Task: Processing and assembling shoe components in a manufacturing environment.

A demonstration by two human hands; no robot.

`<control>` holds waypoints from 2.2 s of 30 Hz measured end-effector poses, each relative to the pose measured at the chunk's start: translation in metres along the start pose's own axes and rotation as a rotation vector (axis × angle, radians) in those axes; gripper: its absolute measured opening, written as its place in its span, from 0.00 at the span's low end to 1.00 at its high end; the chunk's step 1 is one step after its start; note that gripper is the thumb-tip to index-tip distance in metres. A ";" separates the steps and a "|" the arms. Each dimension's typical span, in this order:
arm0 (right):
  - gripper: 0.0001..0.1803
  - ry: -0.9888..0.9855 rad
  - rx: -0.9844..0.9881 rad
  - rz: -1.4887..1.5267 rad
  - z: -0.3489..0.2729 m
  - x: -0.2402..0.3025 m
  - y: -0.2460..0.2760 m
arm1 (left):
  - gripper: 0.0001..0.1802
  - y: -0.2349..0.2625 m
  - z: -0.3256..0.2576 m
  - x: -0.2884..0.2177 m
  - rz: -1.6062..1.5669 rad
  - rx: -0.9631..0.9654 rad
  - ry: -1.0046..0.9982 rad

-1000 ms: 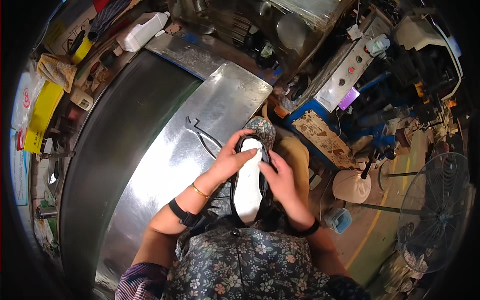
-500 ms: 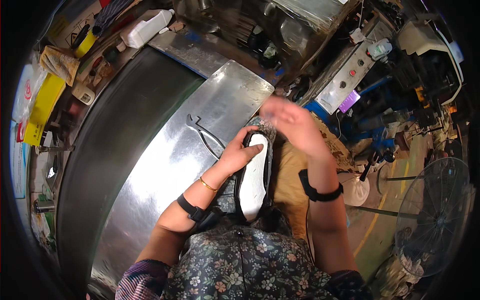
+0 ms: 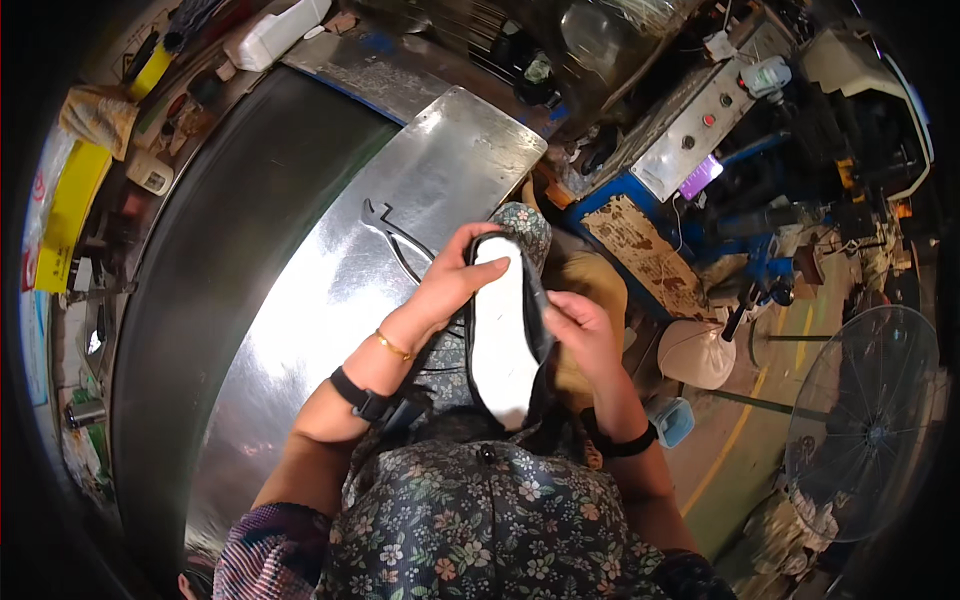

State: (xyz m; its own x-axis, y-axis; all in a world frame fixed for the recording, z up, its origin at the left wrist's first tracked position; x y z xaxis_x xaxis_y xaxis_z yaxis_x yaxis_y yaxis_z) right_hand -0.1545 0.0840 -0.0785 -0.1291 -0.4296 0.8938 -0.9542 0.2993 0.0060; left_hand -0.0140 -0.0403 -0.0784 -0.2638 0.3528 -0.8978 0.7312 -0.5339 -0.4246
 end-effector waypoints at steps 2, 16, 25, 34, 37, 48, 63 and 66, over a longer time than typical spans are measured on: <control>0.37 -0.302 -0.031 0.181 0.006 -0.024 -0.011 | 0.26 0.003 -0.015 0.008 0.032 -0.038 0.104; 0.15 0.196 -0.300 -1.244 0.023 0.038 -0.055 | 0.27 0.009 0.009 0.025 0.345 0.006 -0.126; 0.43 0.018 0.176 -0.172 -0.037 -0.001 -0.047 | 0.33 -0.005 -0.009 0.008 -0.569 -0.103 0.197; 0.49 -0.011 0.029 -0.353 -0.014 -0.003 -0.068 | 0.24 -0.020 0.003 -0.048 1.779 0.213 -0.144; 0.46 0.040 0.084 -0.190 -0.014 -0.004 -0.065 | 0.27 -0.012 -0.006 -0.045 1.503 0.430 0.164; 0.56 -0.006 0.354 0.108 -0.028 0.012 -0.048 | 0.42 0.003 -0.056 0.012 0.232 0.172 0.188; 0.27 0.449 0.252 -0.877 -0.103 0.022 0.004 | 0.47 -0.086 -0.090 0.060 0.781 1.014 -0.055; 0.25 0.454 0.215 -0.870 -0.102 0.006 0.013 | 0.41 -0.086 -0.086 0.062 0.729 1.060 -0.042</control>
State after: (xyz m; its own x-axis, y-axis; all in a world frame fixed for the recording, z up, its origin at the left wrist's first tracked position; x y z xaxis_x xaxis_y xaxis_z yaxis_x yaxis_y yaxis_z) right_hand -0.1403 0.1725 -0.0274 0.7090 -0.0471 0.7036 -0.7019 -0.1436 0.6977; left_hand -0.0387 0.0936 -0.0874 -0.0503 -0.2913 -0.9553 -0.1348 -0.9458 0.2955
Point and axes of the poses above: each hand's wrist, its own z-axis towards the middle knuckle, its own y-axis out of the back of the hand, x = y × z, the point moved 8 cm from there along z, towards the middle knuckle, and after that the axes turned 10 degrees about -y, right-handed, at the moved point
